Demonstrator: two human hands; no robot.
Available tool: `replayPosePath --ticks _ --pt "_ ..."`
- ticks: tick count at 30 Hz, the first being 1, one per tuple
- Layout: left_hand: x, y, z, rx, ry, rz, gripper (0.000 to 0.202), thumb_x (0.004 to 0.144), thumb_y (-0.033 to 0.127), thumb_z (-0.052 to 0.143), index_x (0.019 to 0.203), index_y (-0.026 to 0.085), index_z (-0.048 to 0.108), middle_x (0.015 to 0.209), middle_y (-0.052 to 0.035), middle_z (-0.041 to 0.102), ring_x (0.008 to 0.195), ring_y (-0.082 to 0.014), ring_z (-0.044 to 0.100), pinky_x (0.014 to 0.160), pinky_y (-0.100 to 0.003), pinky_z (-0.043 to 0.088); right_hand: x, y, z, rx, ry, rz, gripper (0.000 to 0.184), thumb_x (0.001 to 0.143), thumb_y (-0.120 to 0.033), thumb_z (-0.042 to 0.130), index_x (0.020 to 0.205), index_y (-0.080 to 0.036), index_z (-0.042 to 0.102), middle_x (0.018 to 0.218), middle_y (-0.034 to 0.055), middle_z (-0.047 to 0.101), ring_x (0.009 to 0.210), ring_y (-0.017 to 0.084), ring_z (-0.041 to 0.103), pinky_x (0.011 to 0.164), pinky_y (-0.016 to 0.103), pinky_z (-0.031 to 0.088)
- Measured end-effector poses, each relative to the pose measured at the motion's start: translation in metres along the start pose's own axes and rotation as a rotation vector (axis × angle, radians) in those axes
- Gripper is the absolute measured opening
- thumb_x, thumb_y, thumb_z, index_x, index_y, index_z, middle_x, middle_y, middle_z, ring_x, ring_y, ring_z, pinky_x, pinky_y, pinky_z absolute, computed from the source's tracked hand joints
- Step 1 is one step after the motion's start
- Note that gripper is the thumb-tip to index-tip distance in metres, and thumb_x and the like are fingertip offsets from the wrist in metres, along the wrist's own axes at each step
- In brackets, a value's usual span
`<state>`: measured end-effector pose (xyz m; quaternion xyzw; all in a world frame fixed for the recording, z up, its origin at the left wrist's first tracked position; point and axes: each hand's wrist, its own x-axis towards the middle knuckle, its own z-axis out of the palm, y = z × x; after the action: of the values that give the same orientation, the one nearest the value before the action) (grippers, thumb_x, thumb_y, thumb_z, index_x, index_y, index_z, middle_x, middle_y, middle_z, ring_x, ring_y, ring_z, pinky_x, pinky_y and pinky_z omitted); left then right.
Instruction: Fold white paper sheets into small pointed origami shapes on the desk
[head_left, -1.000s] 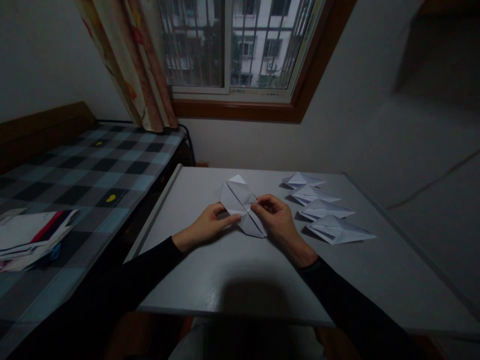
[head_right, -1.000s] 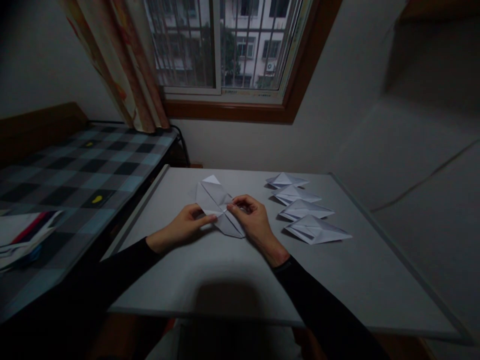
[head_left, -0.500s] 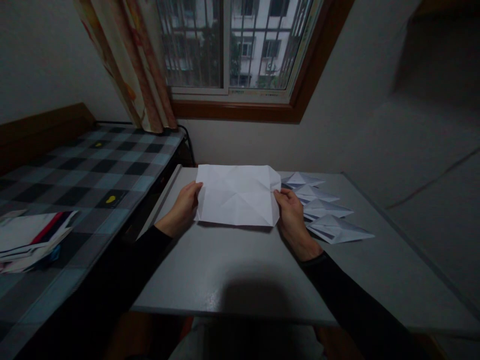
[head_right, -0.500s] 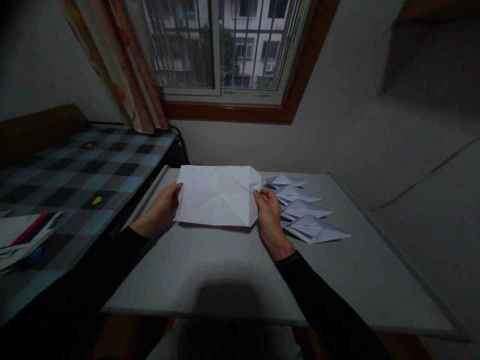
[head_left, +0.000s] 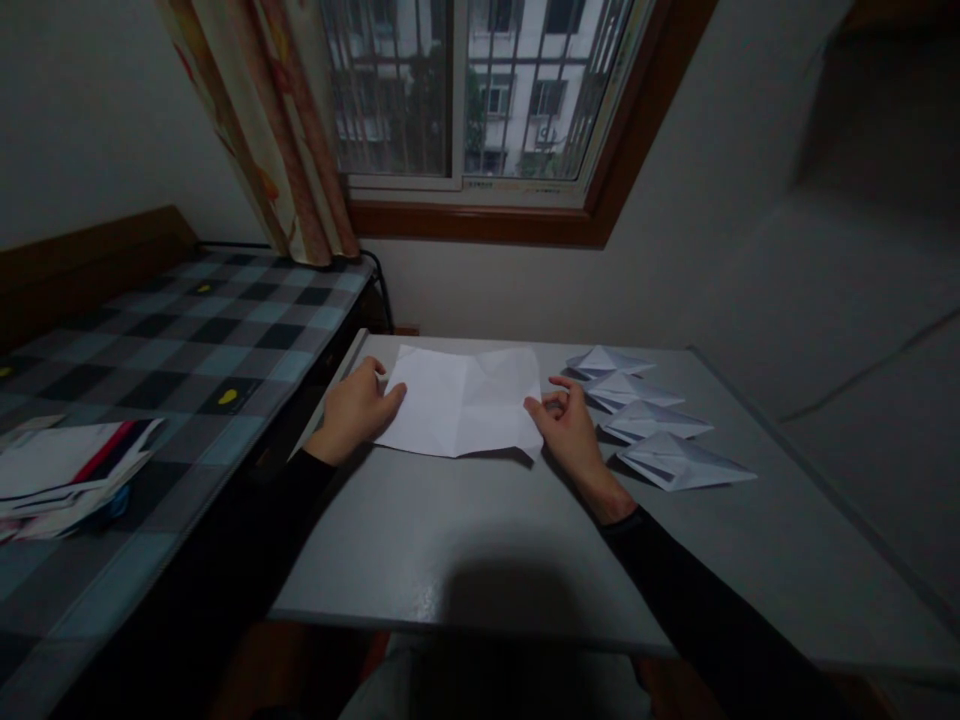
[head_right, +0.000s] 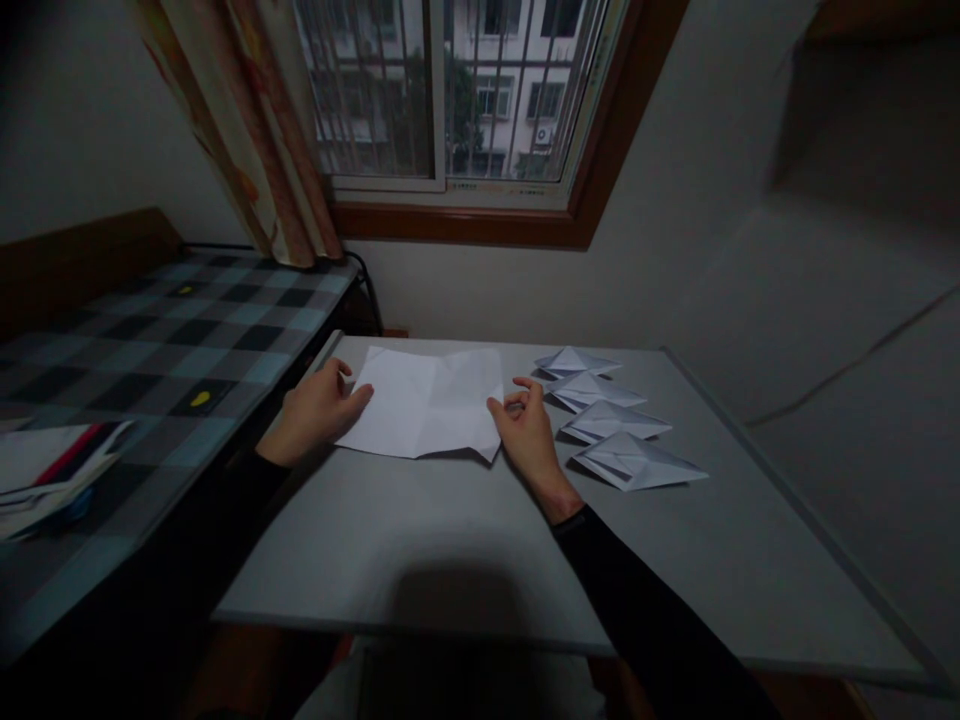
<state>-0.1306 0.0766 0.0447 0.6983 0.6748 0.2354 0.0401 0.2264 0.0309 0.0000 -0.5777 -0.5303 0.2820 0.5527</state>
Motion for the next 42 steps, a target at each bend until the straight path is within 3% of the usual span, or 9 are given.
replayPosePath --ticks 3,6,9,13,18,23,27,32,42 --pt "-0.001 0.006 -0.004 0.013 0.019 0.322 0.035 0.098 0.047 0.073 0.118 0.019 0.067 0.118 -0.0155 0.075 0.108 -0.0337 0.071 0.095 -0.047 0.055 0.000 0.005 0.002 -0.019 -0.005 -0.014 0.066 0.086 -0.051 0.079 0.140 -0.026 0.049 0.110 0.0042 0.069 0.067 0.018 0.065 0.065 0.036 0.055" --pt "-0.002 0.007 0.000 -0.049 -0.113 0.698 0.037 0.101 0.042 0.070 0.131 0.021 0.069 0.149 -0.0165 0.068 0.139 -0.0358 0.064 0.121 -0.055 0.047 0.000 0.003 0.000 -0.123 0.045 -0.137 0.058 0.088 -0.043 0.076 0.138 -0.025 0.054 0.125 0.0124 0.069 0.092 0.027 0.071 0.087 0.048 0.062" --pt "-0.006 0.003 0.008 -0.055 -0.291 0.837 0.053 0.107 0.046 0.063 0.154 0.022 0.061 0.170 -0.0153 0.055 0.158 -0.0351 0.051 0.133 -0.057 0.036 -0.003 -0.010 -0.006 -0.331 0.095 -0.379 0.038 0.091 -0.031 0.072 0.127 -0.025 0.064 0.133 0.0161 0.070 0.124 0.036 0.067 0.111 0.061 0.054" --pt "-0.010 0.002 0.008 0.027 -0.415 0.799 0.062 0.111 0.055 0.057 0.163 0.019 0.056 0.174 -0.0178 0.050 0.159 -0.0350 0.051 0.131 -0.053 0.041 -0.010 -0.032 -0.011 -0.503 -0.105 -0.626 0.024 0.097 -0.016 0.061 0.115 -0.026 0.073 0.128 0.0100 0.079 0.125 0.032 0.071 0.124 0.061 0.044" --pt "-0.011 0.013 -0.010 0.082 -0.390 0.776 0.060 0.108 0.065 0.060 0.150 0.024 0.069 0.159 -0.0157 0.065 0.142 -0.0371 0.064 0.119 -0.051 0.050 -0.020 -0.037 -0.006 -0.709 -0.432 -0.593 0.027 0.102 -0.018 0.061 0.120 -0.024 0.080 0.130 0.0092 0.084 0.123 0.030 0.076 0.135 0.064 0.030" --pt "-0.013 0.022 -0.014 -0.002 -0.463 0.729 0.063 0.099 0.071 0.070 0.143 0.027 0.075 0.138 -0.0165 0.073 0.127 -0.0389 0.070 0.113 -0.052 0.051 -0.021 -0.027 -0.005 -0.811 -0.474 -0.492 0.046 0.107 -0.039 0.065 0.149 -0.022 0.071 0.162 0.0170 0.066 0.154 0.040 0.058 0.136 0.071 0.028" --pt "-0.019 0.024 0.000 -0.114 -0.476 0.828 0.077 0.094 0.066 0.080 0.159 0.030 0.063 0.169 -0.0164 0.056 0.155 -0.0411 0.053 0.131 -0.057 0.037 -0.022 -0.023 -0.004 -0.815 -0.504 -0.492 0.057 0.109 -0.035 0.060 0.164 -0.022 0.057 0.174 0.0177 0.053 0.163 0.039 0.048 0.136 0.069 0.028" --pt "-0.020 0.012 0.017 -0.020 -0.472 0.767 0.085 0.104 0.074 0.061 0.174 0.029 0.043 0.182 -0.0141 0.038 0.169 -0.0364 0.036 0.138 -0.054 0.025 -0.023 -0.028 -0.005 -0.753 -0.493 -0.536 0.061 0.109 -0.036 0.060 0.167 -0.022 0.052 0.177 0.0181 0.048 0.166 0.036 0.044 0.138 0.067 0.026" --pt "-0.013 0.006 0.006 0.210 -0.237 0.510 0.064 0.105 0.072 0.059 0.143 0.021 0.068 0.157 -0.0221 0.063 0.139 -0.0440 0.062 0.119 -0.056 0.043 -0.026 -0.036 -0.013 -0.645 -0.463 -0.581 0.045 0.105 -0.031 0.065 0.149 -0.024 0.068 0.167 0.0158 0.061 0.156 0.035 0.056 0.136 0.068 0.031"
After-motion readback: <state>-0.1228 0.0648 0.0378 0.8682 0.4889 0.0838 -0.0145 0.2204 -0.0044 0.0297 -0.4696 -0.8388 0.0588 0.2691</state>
